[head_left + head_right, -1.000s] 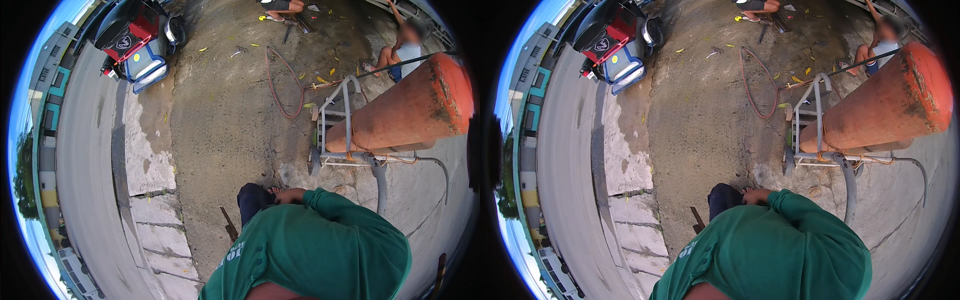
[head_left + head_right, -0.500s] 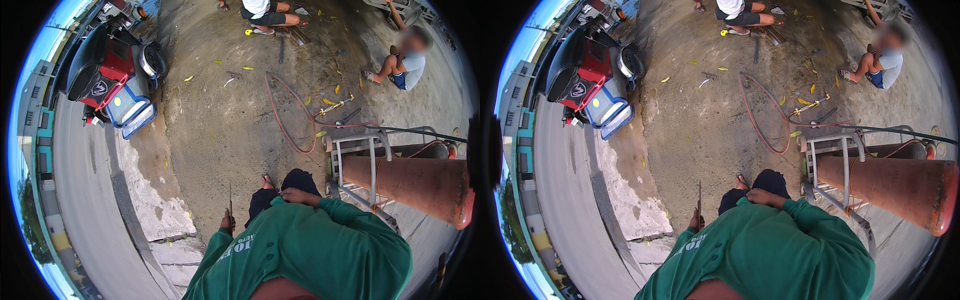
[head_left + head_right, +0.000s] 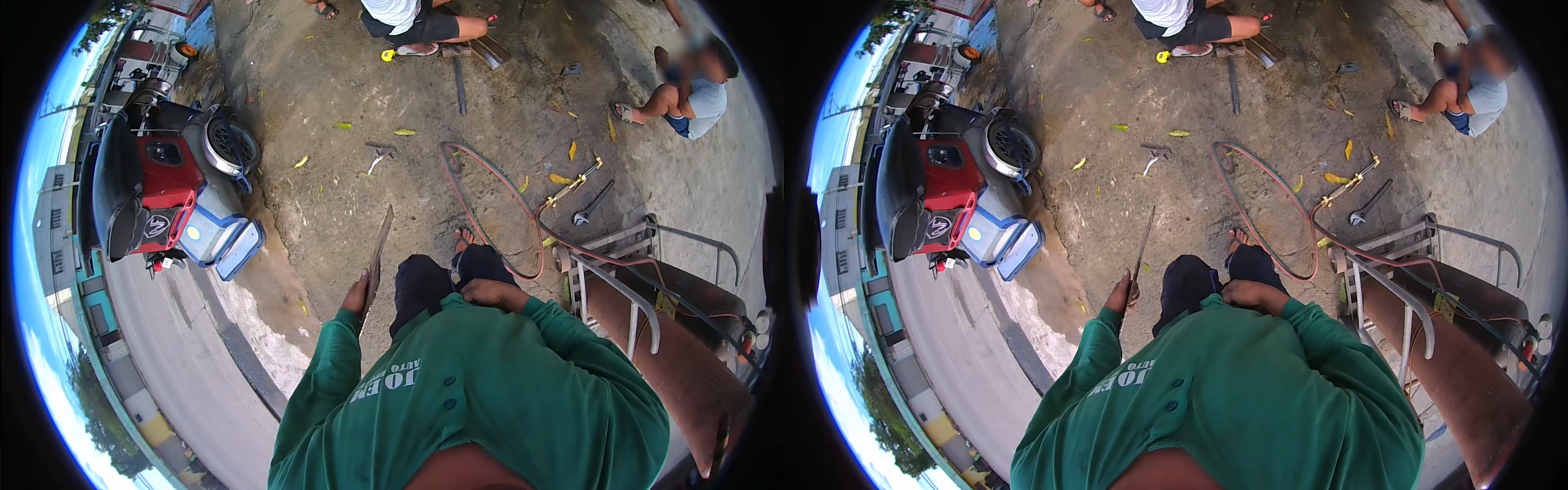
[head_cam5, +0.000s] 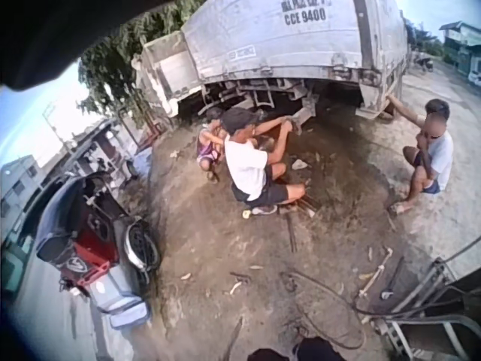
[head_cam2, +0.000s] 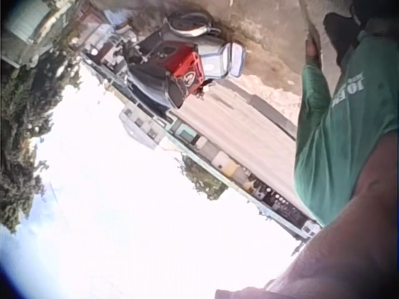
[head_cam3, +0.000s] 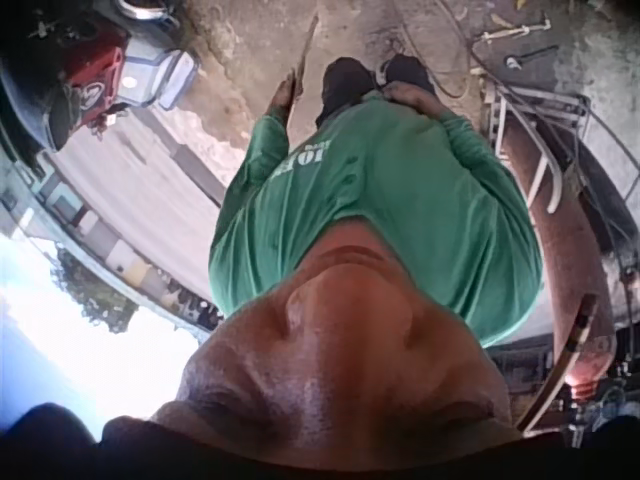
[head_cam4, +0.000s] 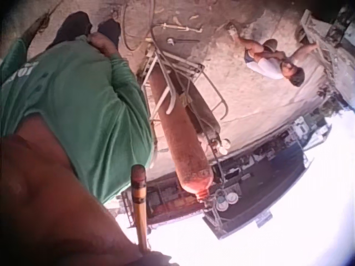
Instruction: The person removes a metal bracket from a vehicle's undercarriage, marks it with a pencil, and carries it to another area where a coworker is welding. The person then picks up a welding torch.
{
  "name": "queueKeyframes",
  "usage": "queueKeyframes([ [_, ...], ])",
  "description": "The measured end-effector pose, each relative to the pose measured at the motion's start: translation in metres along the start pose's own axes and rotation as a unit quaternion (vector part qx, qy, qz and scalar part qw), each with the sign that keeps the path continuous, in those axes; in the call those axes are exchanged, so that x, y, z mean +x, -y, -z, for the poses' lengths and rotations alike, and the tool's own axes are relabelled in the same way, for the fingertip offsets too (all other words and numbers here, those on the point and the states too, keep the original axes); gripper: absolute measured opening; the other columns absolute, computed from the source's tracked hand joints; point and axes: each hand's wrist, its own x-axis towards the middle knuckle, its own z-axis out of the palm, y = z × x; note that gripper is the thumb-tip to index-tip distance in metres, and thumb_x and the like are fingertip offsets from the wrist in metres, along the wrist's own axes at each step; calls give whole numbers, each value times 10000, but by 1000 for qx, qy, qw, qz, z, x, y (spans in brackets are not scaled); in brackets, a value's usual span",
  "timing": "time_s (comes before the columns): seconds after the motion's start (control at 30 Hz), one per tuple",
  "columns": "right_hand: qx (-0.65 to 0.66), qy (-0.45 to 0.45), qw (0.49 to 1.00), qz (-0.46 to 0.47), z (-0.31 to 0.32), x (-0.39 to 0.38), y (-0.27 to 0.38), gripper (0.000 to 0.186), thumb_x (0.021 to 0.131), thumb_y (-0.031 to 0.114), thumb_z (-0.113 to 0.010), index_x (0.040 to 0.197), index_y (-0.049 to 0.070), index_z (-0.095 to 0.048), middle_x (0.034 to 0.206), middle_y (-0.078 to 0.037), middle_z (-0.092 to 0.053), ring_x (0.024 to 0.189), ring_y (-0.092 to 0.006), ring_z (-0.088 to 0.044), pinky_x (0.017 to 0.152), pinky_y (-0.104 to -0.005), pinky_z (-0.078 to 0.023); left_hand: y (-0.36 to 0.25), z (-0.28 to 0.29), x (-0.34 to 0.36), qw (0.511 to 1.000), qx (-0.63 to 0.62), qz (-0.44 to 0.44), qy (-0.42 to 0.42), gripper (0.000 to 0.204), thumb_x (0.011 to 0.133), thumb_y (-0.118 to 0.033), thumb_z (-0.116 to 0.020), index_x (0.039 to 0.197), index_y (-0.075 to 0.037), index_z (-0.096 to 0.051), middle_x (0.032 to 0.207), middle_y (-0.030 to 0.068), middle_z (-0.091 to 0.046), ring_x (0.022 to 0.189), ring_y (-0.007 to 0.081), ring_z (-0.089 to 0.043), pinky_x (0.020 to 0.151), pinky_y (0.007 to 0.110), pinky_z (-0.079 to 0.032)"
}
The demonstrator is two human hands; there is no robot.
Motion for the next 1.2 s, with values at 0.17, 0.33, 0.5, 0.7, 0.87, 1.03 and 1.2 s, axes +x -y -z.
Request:
queueKeyframes([
  [0.17, 96, -26, 994, -47, 80, 36, 32, 343, 872, 205, -595, 1113, -12, -706, 1021, -118, -712, 961, -221, -649, 898, -368, -503, -206, 24, 109, 892, -168, -14, 419, 552, 1004, -605, -461, 742, -120, -488, 621, 21, -429, 482, 153, -389, 449, 308, -351],
  [0.33, 214, -114, 968, -67, 160, 88, 79, 349, 867, 183, -594, 1128, -20, -707, 1055, -131, -721, 986, -240, -658, 927, -381, -508, -395, 7, 209, 787, -127, -15, 604, 501, 987, -513, -530, 744, -77, -477, 619, 25, -408, 522, 161, -423, 488, 286, -377],
  [0.5, 188, -270, 942, -65, 212, 122, 163, 333, 906, 240, -655, 1094, -26, -722, 1007, -136, -736, 943, -256, -685, 873, -385, -533, -566, -27, 279, 700, -36, 24, 713, 550, 1009, -597, -472, 750, -111, -491, 648, 49, -482, 546, 166, -467, 515, 278, -388],
  [0.7, 221, -428, 876, -5, 314, 145, 211, 349, 950, 295, -697, 1098, -20, -727, 986, -157, -736, 905, -243, -699, 836, -391, -548, -704, -102, 320, 675, 18, 52, 736, 571, 1009, -620, -455, 766, -107, -511, 671, 59, -508, 571, 172, -492, 537, 287, -406],
  [0.87, 280, -473, 831, 81, 437, 176, 226, 515, 983, 392, -687, 1289, -19, -643, 1119, -129, -715, 918, -183, -679, 837, -360, -545, -772, -176, 367, 693, 20, 63, 718, 591, 1009, -640, -441, 779, -102, -528, 690, 67, -529, 592, 177, -513, 556, 295, -421],
  [1.03, 412, -428, 797, 111, 548, 222, 176, 582, 997, 423, -666, 1344, -34, -573, 1129, -118, -691, 965, -166, -644, 880, -340, -523, -822, -268, 420, 750, 0, 64, 659, 613, 1009, -660, -426, 792, -98, -545, 709, 74, -551, 612, 182, -533, 575, 303, -436],
  [1.2, 438, -546, 703, 126, 616, 226, 151, 559, 1003, 369, -676, 1349, -56, -564, 1172, -122, -684, 1068, -172, -629, 957, -347, -498, -862, -344, 461, 885, 33, 21, 463, 637, 1009, -679, -412, 805, -94, -561, 727, 82, -572, 633, 187, -554, 594, 311, -451],
])
